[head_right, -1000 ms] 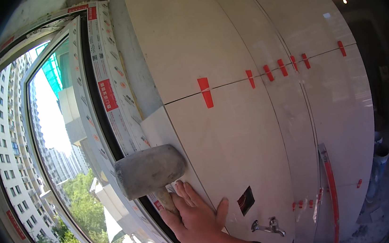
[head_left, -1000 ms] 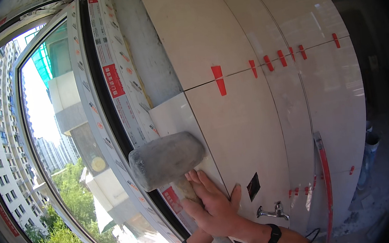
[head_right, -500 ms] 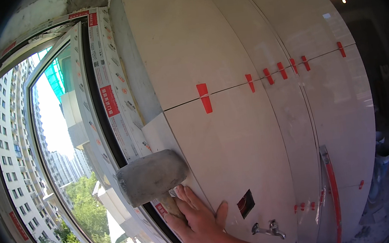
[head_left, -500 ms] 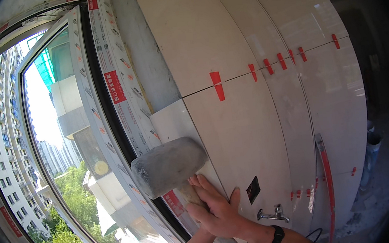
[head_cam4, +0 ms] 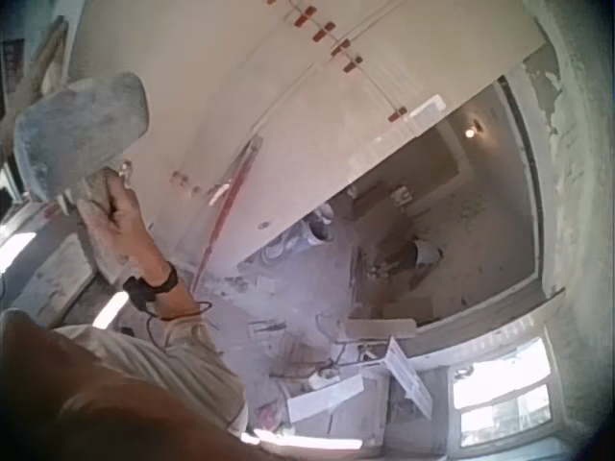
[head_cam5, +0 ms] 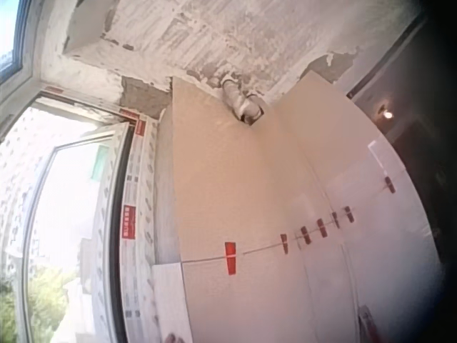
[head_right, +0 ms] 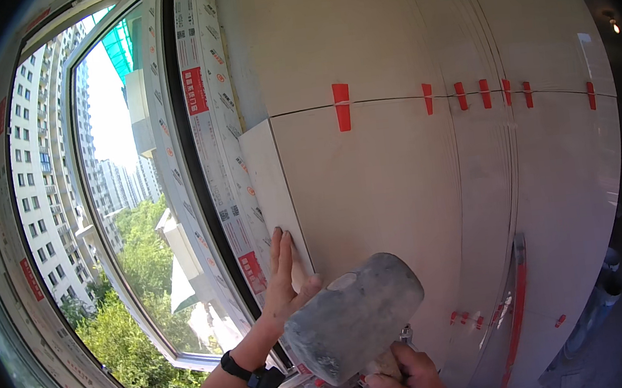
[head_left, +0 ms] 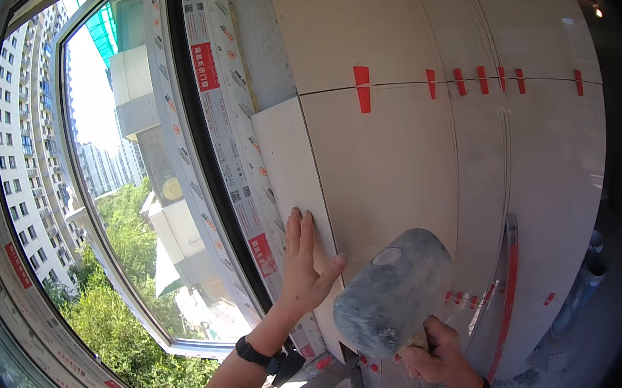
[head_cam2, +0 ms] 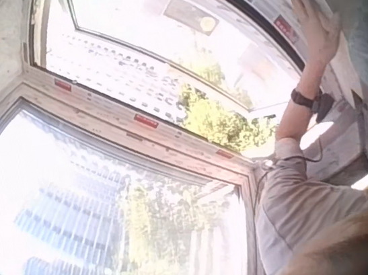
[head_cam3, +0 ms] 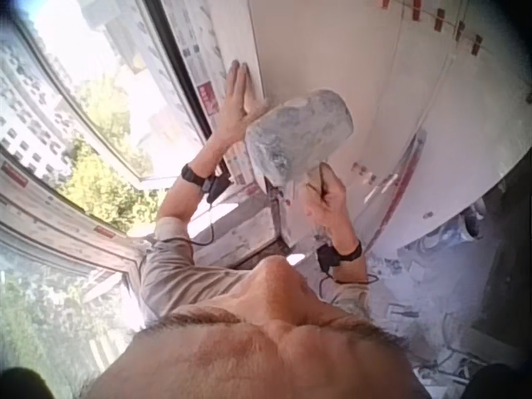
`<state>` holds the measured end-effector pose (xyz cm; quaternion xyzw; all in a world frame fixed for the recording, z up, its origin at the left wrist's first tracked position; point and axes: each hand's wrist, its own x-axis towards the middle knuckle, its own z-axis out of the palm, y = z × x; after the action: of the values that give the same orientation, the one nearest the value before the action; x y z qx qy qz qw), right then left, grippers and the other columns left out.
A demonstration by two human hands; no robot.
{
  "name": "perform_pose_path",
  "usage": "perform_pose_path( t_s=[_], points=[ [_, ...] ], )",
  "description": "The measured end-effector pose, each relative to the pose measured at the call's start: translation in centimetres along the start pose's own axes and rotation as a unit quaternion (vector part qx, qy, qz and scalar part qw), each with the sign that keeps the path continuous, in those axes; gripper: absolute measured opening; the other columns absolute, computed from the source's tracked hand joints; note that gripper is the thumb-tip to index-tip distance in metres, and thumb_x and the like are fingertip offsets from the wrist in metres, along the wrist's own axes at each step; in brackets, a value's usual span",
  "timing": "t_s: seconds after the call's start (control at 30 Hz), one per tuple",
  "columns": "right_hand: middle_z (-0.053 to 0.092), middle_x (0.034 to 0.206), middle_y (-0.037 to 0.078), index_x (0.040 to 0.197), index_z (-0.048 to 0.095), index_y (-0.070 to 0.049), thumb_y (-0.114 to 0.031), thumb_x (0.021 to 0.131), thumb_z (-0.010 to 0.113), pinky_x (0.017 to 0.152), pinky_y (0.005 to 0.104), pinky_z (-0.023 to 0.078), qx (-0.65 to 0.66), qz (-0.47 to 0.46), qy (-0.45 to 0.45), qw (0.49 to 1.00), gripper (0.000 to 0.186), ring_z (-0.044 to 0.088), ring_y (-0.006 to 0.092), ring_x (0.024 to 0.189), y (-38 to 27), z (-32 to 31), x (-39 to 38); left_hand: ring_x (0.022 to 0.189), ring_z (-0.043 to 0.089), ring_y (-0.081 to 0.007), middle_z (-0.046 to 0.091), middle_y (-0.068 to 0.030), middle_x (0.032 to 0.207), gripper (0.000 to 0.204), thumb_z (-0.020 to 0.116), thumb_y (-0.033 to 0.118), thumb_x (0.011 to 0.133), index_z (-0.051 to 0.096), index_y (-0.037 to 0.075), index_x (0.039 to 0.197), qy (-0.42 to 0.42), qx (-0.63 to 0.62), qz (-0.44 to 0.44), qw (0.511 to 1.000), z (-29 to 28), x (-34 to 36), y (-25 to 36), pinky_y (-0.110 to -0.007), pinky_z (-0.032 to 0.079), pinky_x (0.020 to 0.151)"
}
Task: The recorder applies mortar to the back of a tile using a trowel and then fixes the tile onto a wall, adjusting it with a rubber mallet.
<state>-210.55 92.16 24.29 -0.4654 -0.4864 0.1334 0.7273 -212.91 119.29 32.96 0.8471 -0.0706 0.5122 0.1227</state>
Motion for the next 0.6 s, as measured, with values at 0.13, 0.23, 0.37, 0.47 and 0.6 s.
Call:
perform_pose_path(
  t_s=[0.13, 0.23, 0.37, 0.47, 0.6],
  points=[
    [0.062, 0.076, 0.008, 0.114, 0.052, 0.004, -0.001, 0.080, 0.057, 0.038, 0.0250, 0.041, -0.022, 0.053, 0.097, 0.994, 0.035, 0.052, 0.0102, 0.043, 1.3, -4.9, -5.7, 0.144, 0.013, -0.0365, 0.012, -0.0210, 0.155, 0.078, 0.050, 0.048, 0.094, 0.016, 0.005, 0.150, 0.040, 0.003, -0.001, 0.999, -3.0, 4.3, 0.1, -0.043, 0.018, 0.114],
    [0.063, 0.075, 0.009, 0.114, 0.053, 0.004, -0.002, 0.080, 0.057, 0.038, 0.0251, 0.042, -0.055, 0.069, 0.123, 0.988, 0.034, 0.052, 0.0111, 0.042, 1.2, -6.8, -8.2, 0.145, 0.010, -0.0342, 0.011, -0.0193, 0.156, 0.073, 0.041, 0.048, 0.098, 0.013, 0.005, 0.150, 0.041, 0.021, 0.012, 0.999, -3.6, 8.5, 0.8, -0.041, 0.014, 0.115],
    [0.062, 0.073, 0.008, 0.115, 0.053, 0.004, -0.003, 0.081, 0.056, 0.037, 0.0252, 0.042, -0.086, 0.096, 0.175, 0.976, 0.035, 0.052, 0.0108, 0.042, -0.4, -8.6, -11.3, 0.146, 0.007, -0.0321, 0.011, -0.0190, 0.156, 0.067, 0.036, 0.042, 0.100, 0.011, 0.005, 0.151, 0.087, 0.061, 0.041, 0.993, -2.3, 10.3, 1.3, -0.039, 0.009, 0.116],
    [0.062, 0.070, 0.007, 0.116, 0.052, 0.004, -0.004, 0.082, 0.056, 0.038, 0.0252, 0.042, -0.093, 0.096, 0.174, 0.976, 0.035, 0.051, 0.0103, 0.042, 0.5, -10.6, -13.1, 0.146, 0.005, -0.0314, 0.011, -0.0189, 0.156, 0.066, 0.034, 0.041, 0.101, 0.010, 0.003, 0.150, 0.092, 0.018, 0.029, 0.995, -1.9, 10.0, 1.0, -0.037, 0.008, 0.116],
    [0.061, 0.070, 0.008, 0.117, 0.051, 0.004, -0.003, 0.082, 0.054, 0.038, 0.0252, 0.042, -0.067, 0.124, 0.179, 0.974, 0.036, 0.051, 0.0104, 0.042, 0.8, -11.7, -14.2, 0.146, 0.002, -0.0300, 0.010, -0.0187, 0.156, 0.066, 0.036, 0.040, 0.101, 0.011, 0.003, 0.150, 0.104, -0.005, 0.034, 0.994, -1.2, 10.1, 2.5, -0.034, 0.007, 0.116]
  ],
)
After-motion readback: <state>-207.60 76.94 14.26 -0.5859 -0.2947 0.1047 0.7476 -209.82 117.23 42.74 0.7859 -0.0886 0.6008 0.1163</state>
